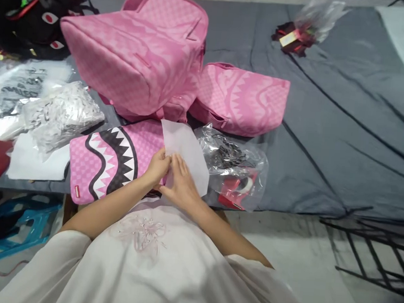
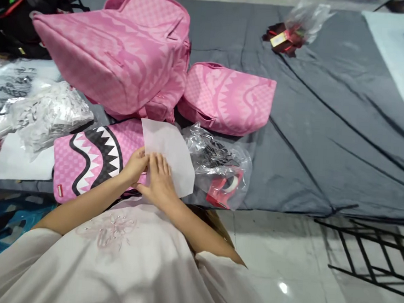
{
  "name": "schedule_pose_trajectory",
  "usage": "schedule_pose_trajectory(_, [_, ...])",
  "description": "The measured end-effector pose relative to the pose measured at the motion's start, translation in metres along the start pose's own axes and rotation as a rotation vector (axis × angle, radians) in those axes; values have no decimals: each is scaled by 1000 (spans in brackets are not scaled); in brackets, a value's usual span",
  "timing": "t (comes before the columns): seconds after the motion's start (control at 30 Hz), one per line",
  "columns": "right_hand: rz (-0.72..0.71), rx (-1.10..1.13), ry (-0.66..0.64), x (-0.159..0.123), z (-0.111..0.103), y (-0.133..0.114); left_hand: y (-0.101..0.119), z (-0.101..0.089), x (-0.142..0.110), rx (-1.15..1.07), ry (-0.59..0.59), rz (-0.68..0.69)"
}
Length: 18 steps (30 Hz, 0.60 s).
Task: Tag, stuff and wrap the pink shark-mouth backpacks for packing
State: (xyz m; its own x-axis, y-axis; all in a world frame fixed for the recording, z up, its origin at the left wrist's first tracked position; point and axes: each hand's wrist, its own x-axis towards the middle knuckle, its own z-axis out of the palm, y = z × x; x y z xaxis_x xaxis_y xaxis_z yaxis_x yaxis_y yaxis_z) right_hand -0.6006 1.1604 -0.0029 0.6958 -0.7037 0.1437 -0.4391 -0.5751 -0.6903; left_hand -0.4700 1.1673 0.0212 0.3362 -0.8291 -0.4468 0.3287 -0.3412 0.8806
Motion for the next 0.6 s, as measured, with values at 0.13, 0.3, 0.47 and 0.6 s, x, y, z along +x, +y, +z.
schedule_pose_trajectory(0.13, [44, 63, 61, -2, 11, 12, 13, 11, 3, 6, -129, -51])
schedule_pose_trajectory(0.3, [161, 434, 184, 2, -8, 46, 21, 16, 9, 190, -256, 46])
schedule_pose_trajectory(0.47, [592, 964, 451, 7, -32, 66, 22, 6, 26, 999, -381, 814])
schedule_pose_trajectory(0.6, [665, 1290, 531, 10, -65, 73, 22, -10, 72, 1498, -565, 1101])
